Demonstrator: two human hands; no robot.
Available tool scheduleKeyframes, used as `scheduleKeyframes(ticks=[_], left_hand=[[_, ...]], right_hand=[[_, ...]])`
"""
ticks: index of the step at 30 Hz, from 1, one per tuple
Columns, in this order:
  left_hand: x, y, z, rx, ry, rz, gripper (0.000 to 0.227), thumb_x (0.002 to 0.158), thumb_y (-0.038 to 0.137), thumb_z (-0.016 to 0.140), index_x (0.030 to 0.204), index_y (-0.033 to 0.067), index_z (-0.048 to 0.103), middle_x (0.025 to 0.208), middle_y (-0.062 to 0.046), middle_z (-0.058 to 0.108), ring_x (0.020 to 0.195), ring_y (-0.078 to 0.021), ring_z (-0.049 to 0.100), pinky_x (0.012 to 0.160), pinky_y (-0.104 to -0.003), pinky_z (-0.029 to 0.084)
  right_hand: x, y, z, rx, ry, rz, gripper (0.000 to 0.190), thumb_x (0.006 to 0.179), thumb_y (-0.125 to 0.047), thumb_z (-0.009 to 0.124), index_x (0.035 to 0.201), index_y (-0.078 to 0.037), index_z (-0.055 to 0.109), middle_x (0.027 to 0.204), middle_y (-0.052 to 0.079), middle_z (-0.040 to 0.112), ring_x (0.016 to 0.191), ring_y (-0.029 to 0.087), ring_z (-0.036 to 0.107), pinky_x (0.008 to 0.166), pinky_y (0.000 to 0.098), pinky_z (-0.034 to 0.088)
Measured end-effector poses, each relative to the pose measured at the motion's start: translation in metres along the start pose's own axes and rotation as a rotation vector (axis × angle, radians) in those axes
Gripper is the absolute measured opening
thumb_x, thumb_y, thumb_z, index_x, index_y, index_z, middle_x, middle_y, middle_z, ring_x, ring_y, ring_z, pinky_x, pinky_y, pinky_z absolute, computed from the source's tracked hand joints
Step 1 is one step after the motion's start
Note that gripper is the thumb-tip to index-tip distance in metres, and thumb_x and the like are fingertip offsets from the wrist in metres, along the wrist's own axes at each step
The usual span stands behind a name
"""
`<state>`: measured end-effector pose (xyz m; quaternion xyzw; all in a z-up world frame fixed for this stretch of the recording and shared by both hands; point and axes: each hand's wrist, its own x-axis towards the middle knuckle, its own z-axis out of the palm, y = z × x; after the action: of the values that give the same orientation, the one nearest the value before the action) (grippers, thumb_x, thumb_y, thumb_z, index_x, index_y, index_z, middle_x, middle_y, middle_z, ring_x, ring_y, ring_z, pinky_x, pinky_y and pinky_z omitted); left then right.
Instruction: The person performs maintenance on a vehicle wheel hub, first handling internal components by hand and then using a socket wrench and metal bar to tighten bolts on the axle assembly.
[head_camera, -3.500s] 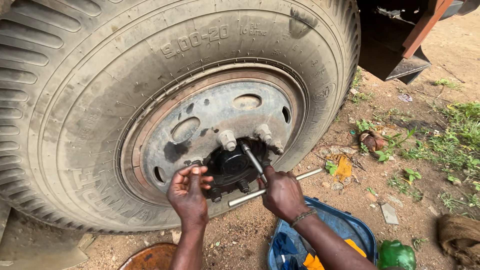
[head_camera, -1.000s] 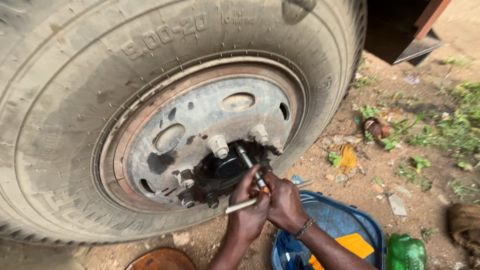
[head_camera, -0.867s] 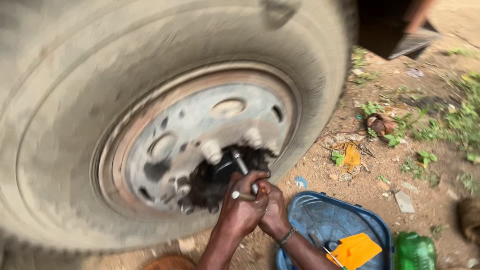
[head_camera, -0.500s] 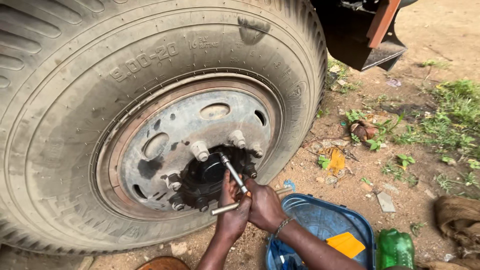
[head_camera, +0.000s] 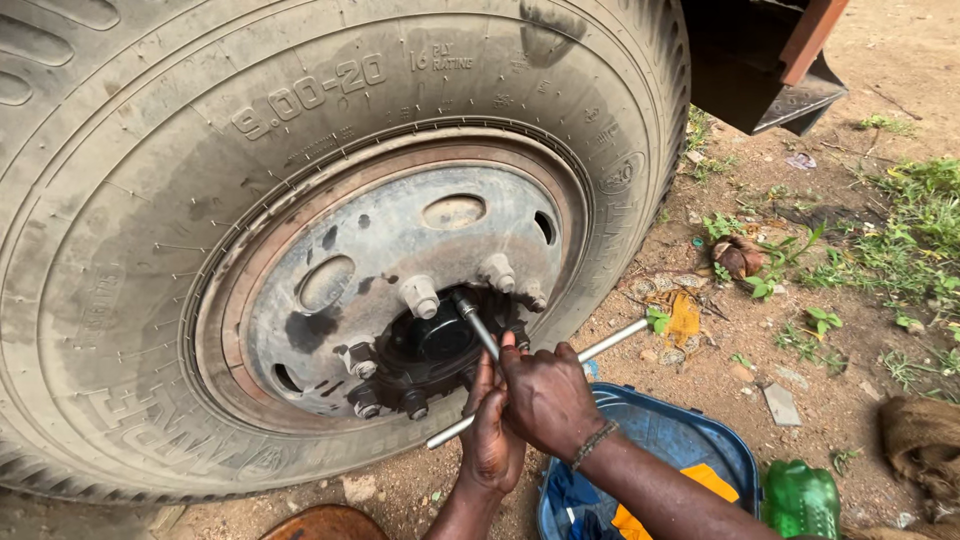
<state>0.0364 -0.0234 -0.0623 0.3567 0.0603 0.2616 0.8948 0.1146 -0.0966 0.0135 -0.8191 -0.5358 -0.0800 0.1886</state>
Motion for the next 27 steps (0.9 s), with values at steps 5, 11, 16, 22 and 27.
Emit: scheduleKeyframes(ticks=[5,11,16,22,27], left_hand=[[0.001,0.006,-0.005,-0.006,-0.123,0.049,0.095,0.089,0.025,0.067,0.167,0.005,0.016,0.157,-0.017,0.038,0.141,-0.0262,0.044,0.124,-0.044,0.031],[0.015,0.014,-0.004,0.391,0.124,-0.055,0.085,0.09,0.009,0.059,0.163,0.0167,0.018,0.146,-0.014,0.045,0.125,-0.0252,0.053,0.108,-0.042,0.051],[0.017,0.022,0.003,0.608,0.067,0.126,0.092,0.092,-0.006,0.055,0.165,0.0191,0.005,0.148,-0.014,0.044,0.126,-0.0198,0.052,0.107,-0.03,0.046],[0.011,0.044,0.021,1.108,0.059,0.313,0.086,0.095,0.0,0.063,0.165,0.0138,0.017,0.151,-0.027,0.043,0.127,-0.0345,0.05,0.102,-0.038,0.048],[0.017,0.061,0.047,1.494,0.226,-0.093,0.047,0.092,0.011,0.064,0.138,0.0159,0.058,0.156,-0.019,0.033,0.116,-0.0205,0.066,0.085,-0.028,0.061]], right_hand=[[-0.001,-0.003,0.008,-0.012,0.017,0.004,0.028,0.081,-0.022,0.067,0.096,0.001,0.063,0.052,0.008,0.059,0.049,0.027,0.062,0.065,0.0488,0.05],[0.002,0.005,0.019,0.376,-0.088,0.229,0.02,0.08,-0.012,0.067,0.098,-0.004,0.063,0.06,0.01,0.064,0.052,0.026,0.067,0.062,0.0468,0.058],[-0.003,0.005,0.03,0.542,0.145,0.196,0.035,0.069,-0.021,0.084,0.094,-0.006,0.064,0.063,0.015,0.067,0.057,0.027,0.069,0.055,0.0445,0.056],[0.0,0.017,0.047,0.534,-0.064,0.365,0.041,0.07,-0.033,0.085,0.094,-0.008,0.063,0.065,0.01,0.066,0.055,0.027,0.067,0.053,0.0424,0.057],[-0.004,0.006,0.07,0.769,0.402,0.23,0.04,0.073,-0.023,0.079,0.105,-0.001,0.066,0.084,0.011,0.07,0.073,0.028,0.071,0.062,0.0416,0.055]])
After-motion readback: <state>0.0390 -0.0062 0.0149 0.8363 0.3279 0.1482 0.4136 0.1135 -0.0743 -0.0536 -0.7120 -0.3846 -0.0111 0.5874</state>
